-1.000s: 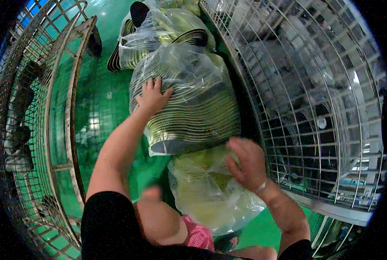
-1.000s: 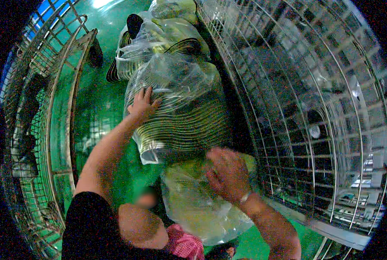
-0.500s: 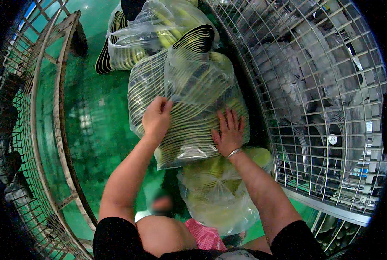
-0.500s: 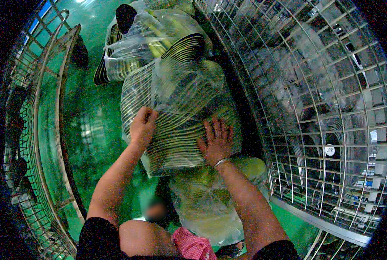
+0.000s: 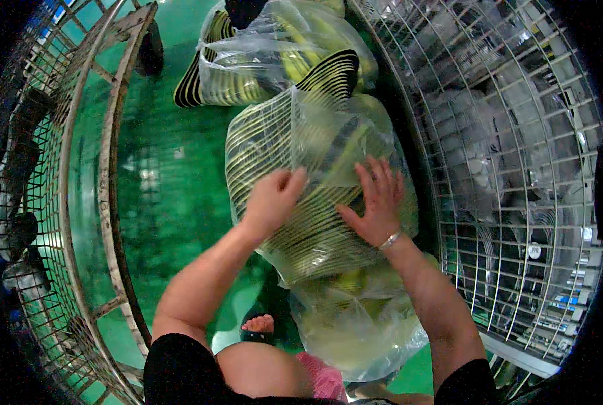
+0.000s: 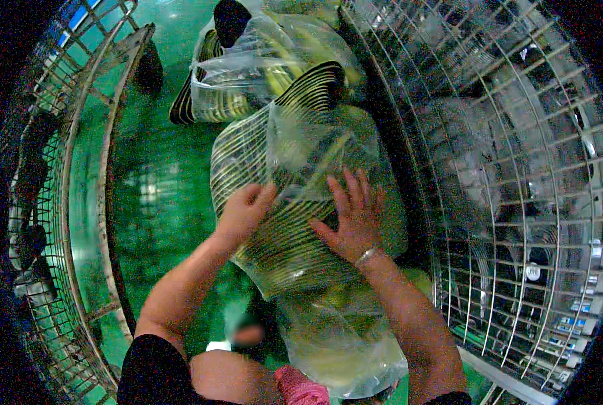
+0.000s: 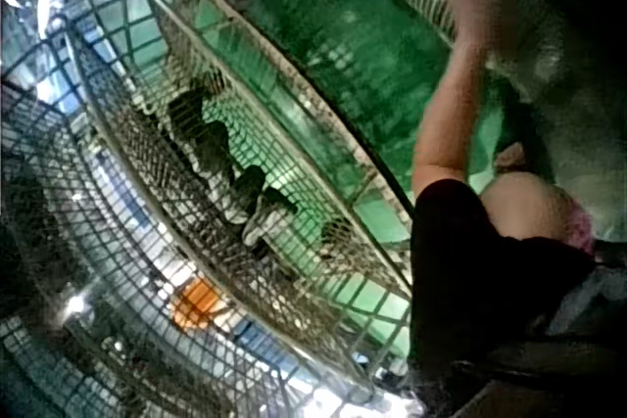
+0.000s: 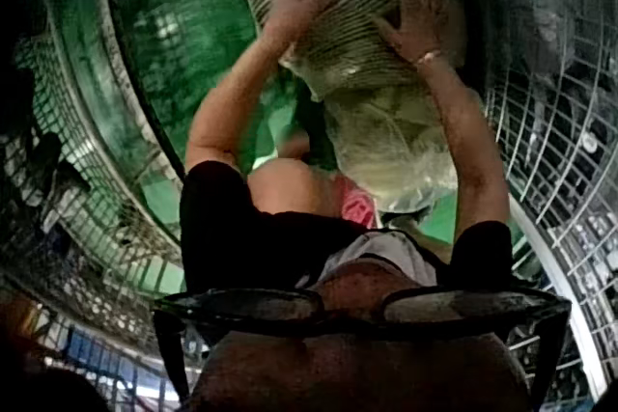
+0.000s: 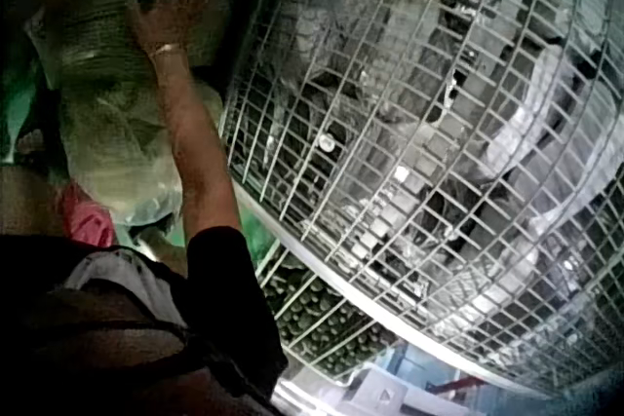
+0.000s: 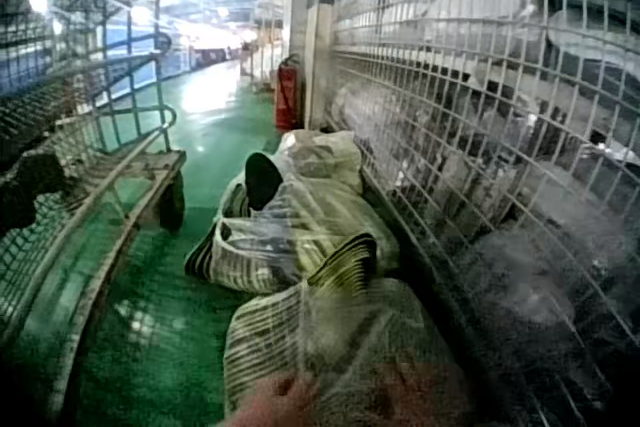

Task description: The person inserts insoles into shoes at a conveyor belt and then selects more shoe components from plastic bags on the floor.

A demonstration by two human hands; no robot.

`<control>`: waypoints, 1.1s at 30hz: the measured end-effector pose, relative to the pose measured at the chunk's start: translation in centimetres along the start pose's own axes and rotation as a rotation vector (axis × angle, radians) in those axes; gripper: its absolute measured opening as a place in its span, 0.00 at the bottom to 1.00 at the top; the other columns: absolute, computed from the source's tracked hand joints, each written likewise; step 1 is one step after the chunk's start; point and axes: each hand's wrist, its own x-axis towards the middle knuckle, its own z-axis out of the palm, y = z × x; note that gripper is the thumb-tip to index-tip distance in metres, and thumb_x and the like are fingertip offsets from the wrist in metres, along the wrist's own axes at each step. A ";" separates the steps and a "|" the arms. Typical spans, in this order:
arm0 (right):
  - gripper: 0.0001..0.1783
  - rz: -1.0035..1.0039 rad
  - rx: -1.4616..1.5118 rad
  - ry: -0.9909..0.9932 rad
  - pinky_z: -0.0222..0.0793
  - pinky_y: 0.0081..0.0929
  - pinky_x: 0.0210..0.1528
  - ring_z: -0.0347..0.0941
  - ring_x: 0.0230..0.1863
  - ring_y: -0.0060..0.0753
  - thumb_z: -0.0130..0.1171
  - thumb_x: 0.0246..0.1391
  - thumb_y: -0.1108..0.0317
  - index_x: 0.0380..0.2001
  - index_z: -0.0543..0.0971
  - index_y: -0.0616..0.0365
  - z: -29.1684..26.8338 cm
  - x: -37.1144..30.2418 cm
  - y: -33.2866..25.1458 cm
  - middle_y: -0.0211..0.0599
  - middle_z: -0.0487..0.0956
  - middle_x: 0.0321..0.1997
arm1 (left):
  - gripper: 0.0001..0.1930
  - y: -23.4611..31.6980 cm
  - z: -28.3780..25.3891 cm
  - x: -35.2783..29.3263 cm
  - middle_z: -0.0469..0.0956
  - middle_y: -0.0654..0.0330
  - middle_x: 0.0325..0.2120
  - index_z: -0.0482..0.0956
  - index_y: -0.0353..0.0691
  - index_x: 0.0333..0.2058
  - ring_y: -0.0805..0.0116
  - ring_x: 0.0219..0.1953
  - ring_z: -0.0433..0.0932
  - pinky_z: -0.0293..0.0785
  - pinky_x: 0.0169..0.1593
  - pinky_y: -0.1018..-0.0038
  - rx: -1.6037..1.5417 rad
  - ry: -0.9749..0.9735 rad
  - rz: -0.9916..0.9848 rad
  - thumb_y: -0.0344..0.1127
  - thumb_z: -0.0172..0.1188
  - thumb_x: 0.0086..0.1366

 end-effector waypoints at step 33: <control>0.36 0.052 0.072 -0.020 0.31 0.56 0.56 0.43 0.59 0.49 0.52 0.35 0.46 0.49 0.62 0.48 3.5 1.1 0.4 0.44 0.50 0.57 | 0.14 7.7 -18.0 22.3 0.70 0.57 0.37 0.66 0.36 0.42 0.62 0.40 0.69 0.66 0.44 0.65 -1.220 0.143 0.172 0.38 0.41 0.61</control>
